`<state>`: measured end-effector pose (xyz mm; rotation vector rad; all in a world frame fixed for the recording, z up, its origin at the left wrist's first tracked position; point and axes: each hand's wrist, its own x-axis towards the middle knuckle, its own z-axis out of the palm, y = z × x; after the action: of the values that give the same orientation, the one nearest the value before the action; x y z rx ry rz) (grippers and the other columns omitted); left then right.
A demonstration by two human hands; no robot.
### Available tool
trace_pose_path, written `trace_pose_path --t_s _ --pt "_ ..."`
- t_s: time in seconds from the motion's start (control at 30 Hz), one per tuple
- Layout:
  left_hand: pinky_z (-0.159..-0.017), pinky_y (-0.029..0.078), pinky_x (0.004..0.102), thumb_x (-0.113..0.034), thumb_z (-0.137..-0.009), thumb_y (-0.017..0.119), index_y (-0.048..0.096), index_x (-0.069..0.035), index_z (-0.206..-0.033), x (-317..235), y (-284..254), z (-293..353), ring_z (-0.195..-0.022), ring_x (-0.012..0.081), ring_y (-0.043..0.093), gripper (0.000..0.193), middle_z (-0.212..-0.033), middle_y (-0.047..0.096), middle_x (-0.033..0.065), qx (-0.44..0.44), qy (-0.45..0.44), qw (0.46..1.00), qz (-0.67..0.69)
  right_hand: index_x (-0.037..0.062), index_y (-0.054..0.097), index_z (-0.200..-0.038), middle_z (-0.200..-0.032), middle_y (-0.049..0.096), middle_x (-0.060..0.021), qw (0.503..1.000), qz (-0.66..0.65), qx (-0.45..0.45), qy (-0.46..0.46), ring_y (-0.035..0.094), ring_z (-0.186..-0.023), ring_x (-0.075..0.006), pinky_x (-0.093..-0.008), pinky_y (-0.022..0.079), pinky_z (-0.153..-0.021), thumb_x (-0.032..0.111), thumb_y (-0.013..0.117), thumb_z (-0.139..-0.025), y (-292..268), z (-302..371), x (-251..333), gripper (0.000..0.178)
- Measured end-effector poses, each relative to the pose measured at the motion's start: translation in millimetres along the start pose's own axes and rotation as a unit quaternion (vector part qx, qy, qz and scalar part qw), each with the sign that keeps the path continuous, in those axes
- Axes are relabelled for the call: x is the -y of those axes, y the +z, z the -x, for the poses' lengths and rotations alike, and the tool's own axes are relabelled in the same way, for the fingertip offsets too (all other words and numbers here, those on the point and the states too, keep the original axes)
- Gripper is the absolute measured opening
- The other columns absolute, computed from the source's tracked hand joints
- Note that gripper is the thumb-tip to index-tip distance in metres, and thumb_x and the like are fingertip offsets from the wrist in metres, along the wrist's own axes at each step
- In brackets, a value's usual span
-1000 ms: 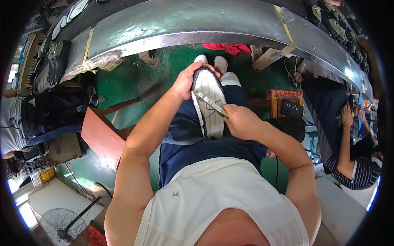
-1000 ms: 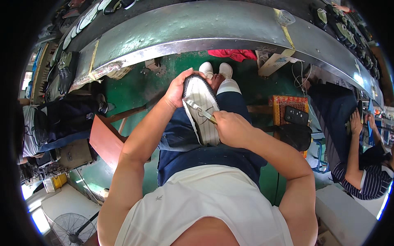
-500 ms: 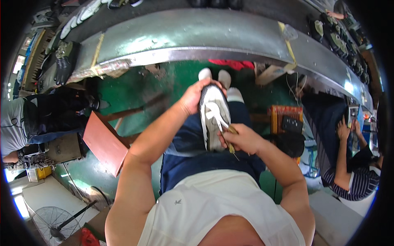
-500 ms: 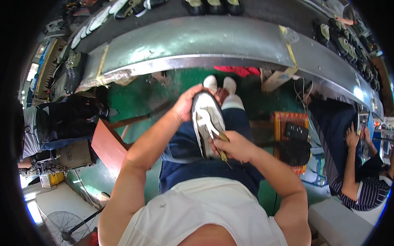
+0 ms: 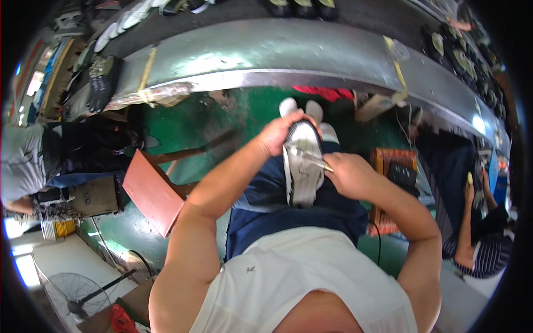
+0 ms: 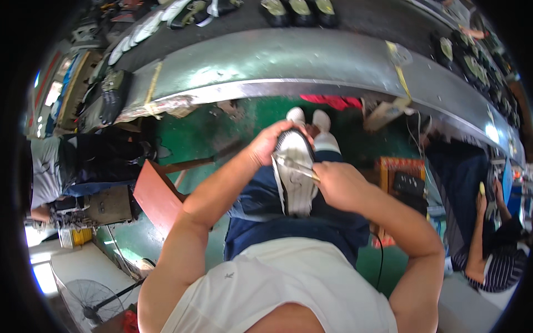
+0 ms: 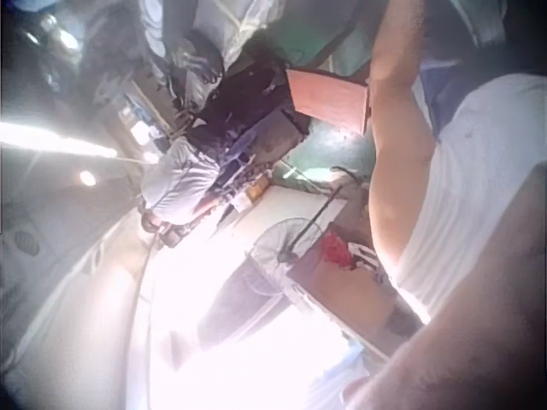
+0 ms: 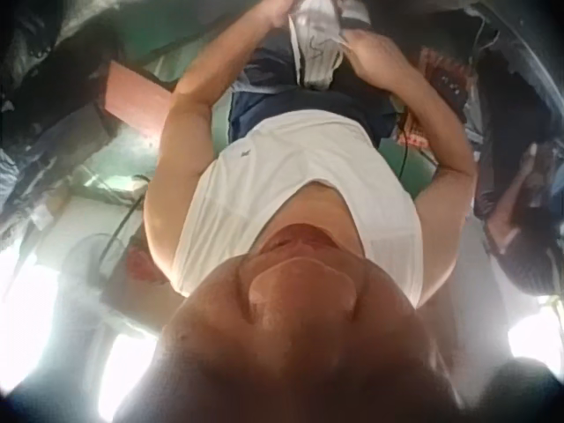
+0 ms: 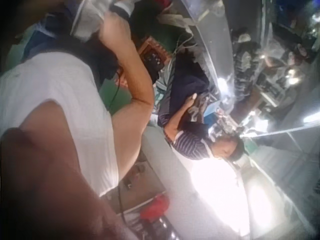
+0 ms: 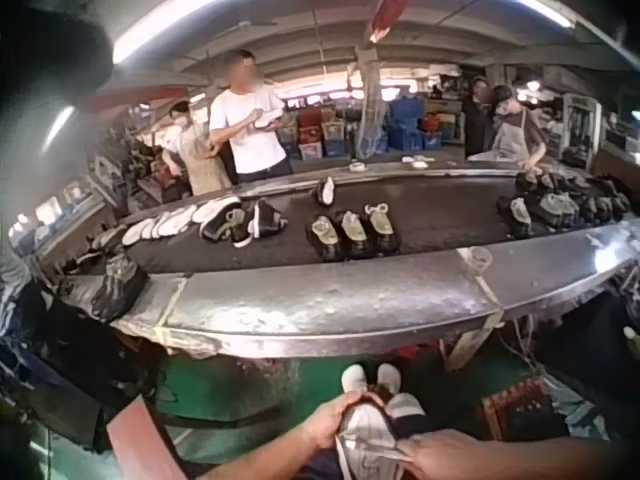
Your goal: The recorder is using pliers to pull and adjust the upper fabric and inner lining around the sole of various shoes on a production line.
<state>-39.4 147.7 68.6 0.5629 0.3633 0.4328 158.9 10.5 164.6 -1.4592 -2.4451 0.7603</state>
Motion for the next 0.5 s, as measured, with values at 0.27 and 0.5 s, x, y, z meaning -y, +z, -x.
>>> trace_pose_path --t_s 0.27,0.5 --pt "-0.094 0.055 0.0461 -0.037 -0.101 0.046 0.065 -0.001 -0.106 -4 12 2 -0.101 0.033 0.069 0.041 -0.108 0.07 0.0201 -0.019 0.016 1.0 0.011 0.0 0.06 -0.12 -0.098 0.066 -0.006 0.805 -0.551 0.114 0.186 0.065 -0.089 -0.0143 -0.0297 0.053 -0.066 0.013 0.059 -0.096 36 28 -13 0.027" --pt "-0.092 0.056 0.0458 -0.037 -0.101 0.047 0.065 -0.002 -0.106 4 11 1 -0.1 0.0325 0.069 0.04 -0.108 0.07 0.0194 -0.027 0.009 1.0 0.011 -0.0021 0.061 -0.114 -0.095 0.065 -0.003 0.694 -0.675 0.118 0.221 0.063 -0.085 -0.0111 -0.0305 0.053 -0.066 0.016 0.059 -0.097 52 20 -7 0.025"
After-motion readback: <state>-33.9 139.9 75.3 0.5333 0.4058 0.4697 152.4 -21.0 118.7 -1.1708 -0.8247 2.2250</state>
